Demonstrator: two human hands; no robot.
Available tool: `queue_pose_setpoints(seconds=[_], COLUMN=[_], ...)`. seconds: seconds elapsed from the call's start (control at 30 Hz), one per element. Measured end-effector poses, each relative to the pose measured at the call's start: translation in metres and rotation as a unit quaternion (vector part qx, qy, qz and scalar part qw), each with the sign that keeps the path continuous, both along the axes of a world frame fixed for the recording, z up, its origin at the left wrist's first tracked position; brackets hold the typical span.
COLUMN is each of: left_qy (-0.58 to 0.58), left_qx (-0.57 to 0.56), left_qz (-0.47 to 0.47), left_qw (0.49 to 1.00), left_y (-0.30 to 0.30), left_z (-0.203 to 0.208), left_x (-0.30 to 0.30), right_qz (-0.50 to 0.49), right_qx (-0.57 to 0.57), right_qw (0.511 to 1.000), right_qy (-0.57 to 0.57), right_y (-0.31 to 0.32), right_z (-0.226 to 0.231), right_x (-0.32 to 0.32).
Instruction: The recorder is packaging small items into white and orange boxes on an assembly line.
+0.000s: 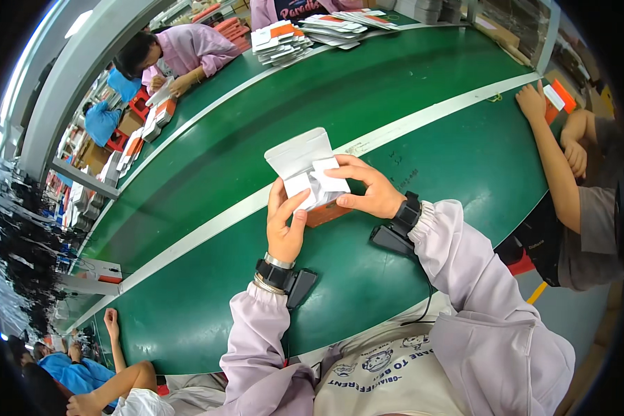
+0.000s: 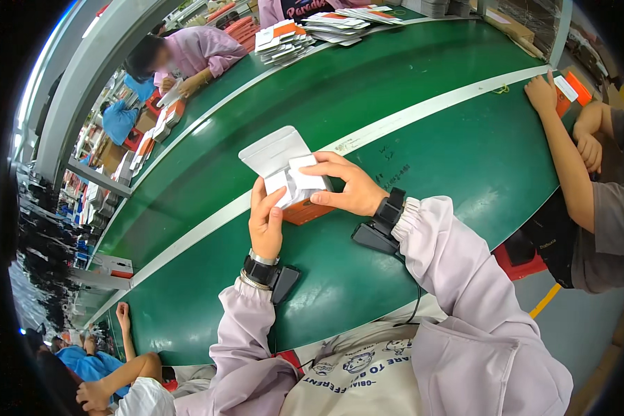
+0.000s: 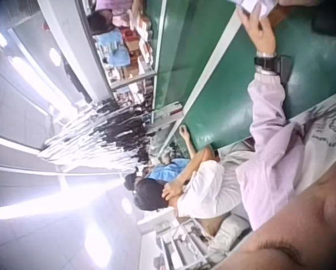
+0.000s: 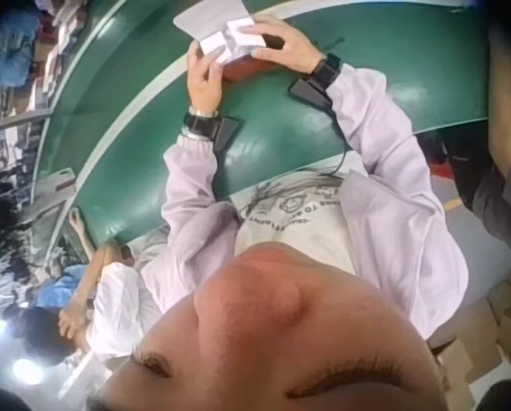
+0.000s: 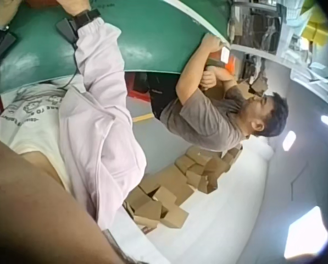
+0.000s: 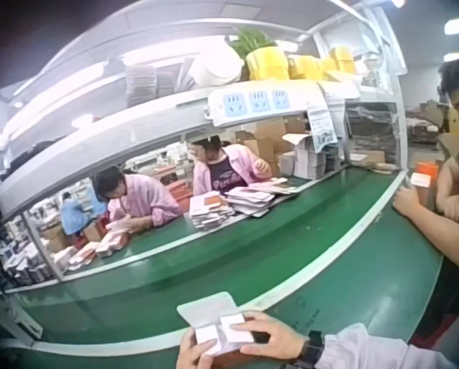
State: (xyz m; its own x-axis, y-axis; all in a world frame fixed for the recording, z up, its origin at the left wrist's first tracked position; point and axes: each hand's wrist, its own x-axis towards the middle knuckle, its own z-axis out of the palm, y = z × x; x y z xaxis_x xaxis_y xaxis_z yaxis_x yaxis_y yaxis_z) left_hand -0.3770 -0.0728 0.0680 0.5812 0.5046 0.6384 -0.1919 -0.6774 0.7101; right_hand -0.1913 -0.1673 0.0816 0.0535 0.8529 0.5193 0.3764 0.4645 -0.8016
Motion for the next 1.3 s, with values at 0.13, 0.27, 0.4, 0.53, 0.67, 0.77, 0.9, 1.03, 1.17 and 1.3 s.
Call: queue_pose_setpoints(seconds=[0.13, 0.27, 0.4, 0.53, 0.67, 0.77, 0.9, 1.03, 1.17, 1.3], left_qy=[-0.02, -0.038, -0.005, -0.123, -0.136, -0.116, -0.087, -0.077, -0.046, -0.032], left_qx=[-0.041, -0.065, -0.036, -0.123, -0.097, -0.103, -0.113, -0.104, -0.075, -0.031], left_qz=[0.018, 0.017, 0.017, -0.034, -0.077, -0.061, -0.038, -0.034, -0.011, -0.005], left_qw=[0.999, 0.997, 0.999, 0.984, 0.983, 0.986, 0.989, 0.991, 0.996, 0.999], left_y=[-0.004, -0.006, 0.001, 0.0, 0.001, 0.0, -0.003, -0.004, -0.004, -0.003], left_z=[-0.001, 0.0, 0.002, -0.006, -0.005, -0.006, -0.004, -0.002, 0.002, 0.002], left_x=[0.001, 0.003, 0.001, 0.009, 0.008, 0.007, 0.006, 0.003, -0.002, -0.003], right_qz=[-0.016, -0.026, -0.003, -0.004, -0.023, -0.034, -0.044, -0.059, -0.074, -0.062], right_qx=[0.012, 0.051, 0.076, 0.057, 0.063, 0.063, 0.052, 0.057, 0.069, 0.089], right_qw=[1.0, 0.994, 0.986, 0.998, 0.997, 0.996, 0.996, 0.994, 0.991, 0.991], right_qy=[-0.011, 0.094, 0.149, 0.039, -0.037, -0.048, -0.061, -0.079, -0.082, -0.082], right_y=[0.0, 0.002, 0.003, 0.002, -0.002, -0.005, -0.005, -0.006, -0.005, -0.004], right_z=[-0.001, -0.003, 0.002, 0.01, 0.012, 0.012, 0.011, 0.011, 0.008, 0.01], right_x=[-0.004, -0.013, -0.016, -0.01, -0.011, -0.012, -0.013, -0.017, -0.021, -0.018])
